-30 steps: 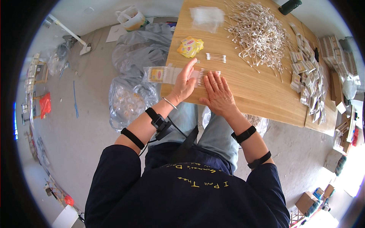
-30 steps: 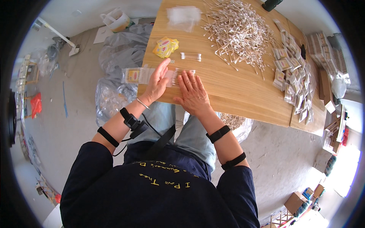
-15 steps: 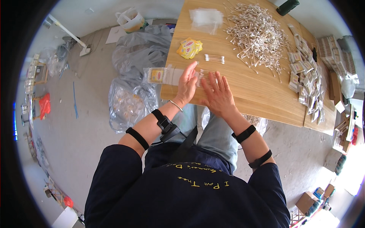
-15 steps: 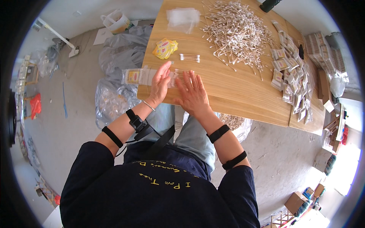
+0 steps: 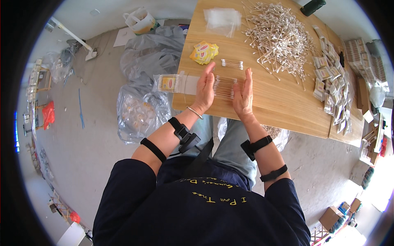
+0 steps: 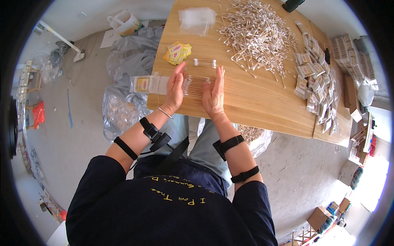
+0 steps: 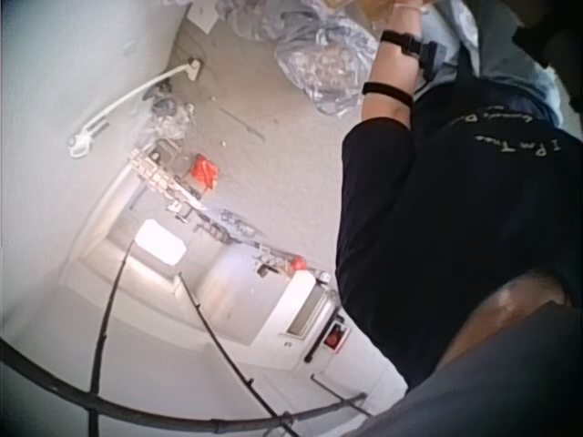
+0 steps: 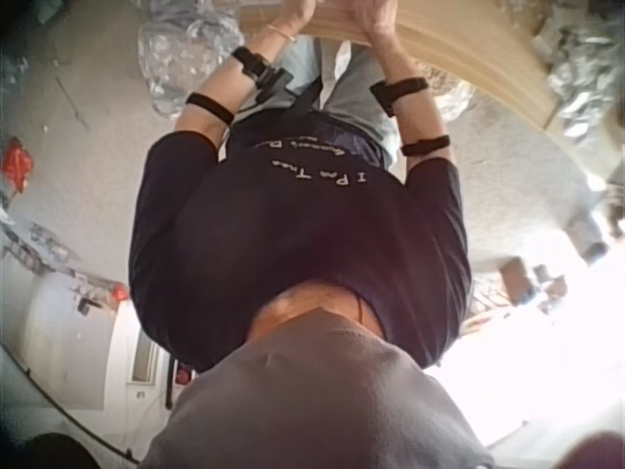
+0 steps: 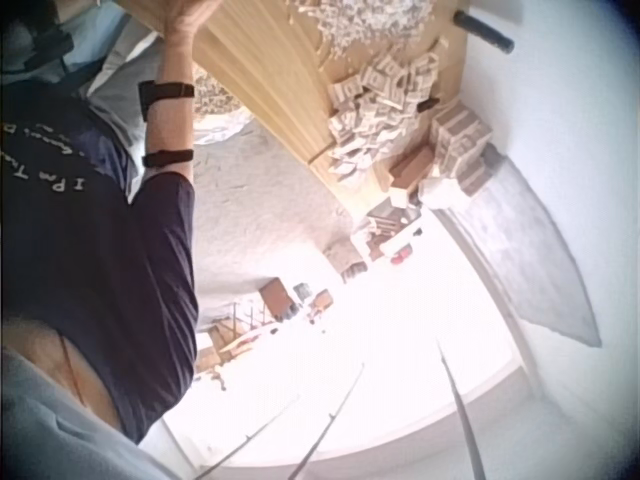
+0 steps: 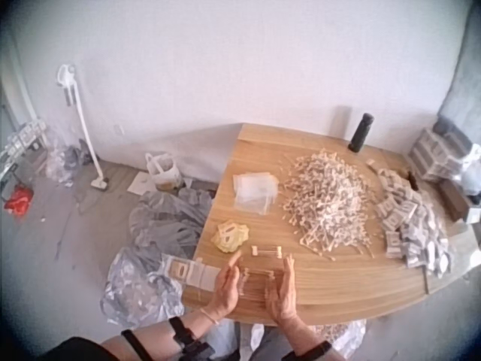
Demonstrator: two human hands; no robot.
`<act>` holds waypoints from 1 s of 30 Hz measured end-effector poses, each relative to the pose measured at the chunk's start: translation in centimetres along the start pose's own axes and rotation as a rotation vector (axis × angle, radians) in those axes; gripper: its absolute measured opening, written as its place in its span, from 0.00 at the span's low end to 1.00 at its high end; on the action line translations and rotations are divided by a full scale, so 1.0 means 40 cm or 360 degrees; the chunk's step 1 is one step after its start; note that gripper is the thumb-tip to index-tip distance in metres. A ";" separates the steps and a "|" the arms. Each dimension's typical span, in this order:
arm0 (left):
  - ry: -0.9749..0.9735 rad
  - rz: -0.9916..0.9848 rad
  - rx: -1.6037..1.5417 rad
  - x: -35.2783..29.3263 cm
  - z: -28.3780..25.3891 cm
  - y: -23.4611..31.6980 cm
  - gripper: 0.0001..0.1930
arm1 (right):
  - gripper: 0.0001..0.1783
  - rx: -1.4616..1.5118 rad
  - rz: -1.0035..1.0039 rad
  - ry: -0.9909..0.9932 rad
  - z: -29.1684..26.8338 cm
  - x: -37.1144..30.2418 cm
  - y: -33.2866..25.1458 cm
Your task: Picking up cotton swabs from a pile and placing them into small clear plastic bags.
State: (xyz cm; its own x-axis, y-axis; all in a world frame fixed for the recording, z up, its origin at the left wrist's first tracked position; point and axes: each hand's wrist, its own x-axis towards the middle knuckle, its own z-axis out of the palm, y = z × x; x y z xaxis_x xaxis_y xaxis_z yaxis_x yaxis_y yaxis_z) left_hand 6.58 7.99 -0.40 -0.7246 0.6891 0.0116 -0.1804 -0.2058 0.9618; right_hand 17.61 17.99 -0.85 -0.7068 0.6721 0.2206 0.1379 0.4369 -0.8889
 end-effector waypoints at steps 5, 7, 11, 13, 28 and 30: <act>-0.0067 0.0063 0.0047 0.005 -0.014 -0.024 0.32 | 0.30 0.0223 -0.0067 0.0205 0.067 0.008 -0.034; -0.0081 0.0124 0.0084 0.006 -0.015 -0.024 0.33 | 0.30 0.0366 0.0032 0.0140 0.068 0.004 -0.036; -0.0097 0.0095 -0.0035 0.007 -0.005 -0.011 0.33 | 0.21 0.0351 0.0061 0.0232 0.020 0.010 0.010; 0.0017 -0.0048 0.0000 -0.003 -0.014 0.016 0.30 | 0.13 0.0049 -0.0004 0.0285 -0.024 0.024 -0.024; -0.0621 0.0747 0.1810 -0.002 -0.034 0.030 0.28 | 0.05 -0.0901 -0.0011 -0.0504 -0.076 0.063 -0.049; -0.0627 0.0756 0.1813 -0.001 -0.036 0.030 0.28 | 0.05 -0.0977 0.0036 -0.0568 -0.075 0.073 -0.066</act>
State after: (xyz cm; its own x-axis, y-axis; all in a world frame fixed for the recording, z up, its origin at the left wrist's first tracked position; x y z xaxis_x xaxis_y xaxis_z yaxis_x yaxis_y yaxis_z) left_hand 5.44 6.73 0.37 -0.2827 0.9091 0.3060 0.8444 0.0845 0.5291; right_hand 17.25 20.59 3.33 -0.8689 0.4938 -0.0335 0.4470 0.7538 -0.4817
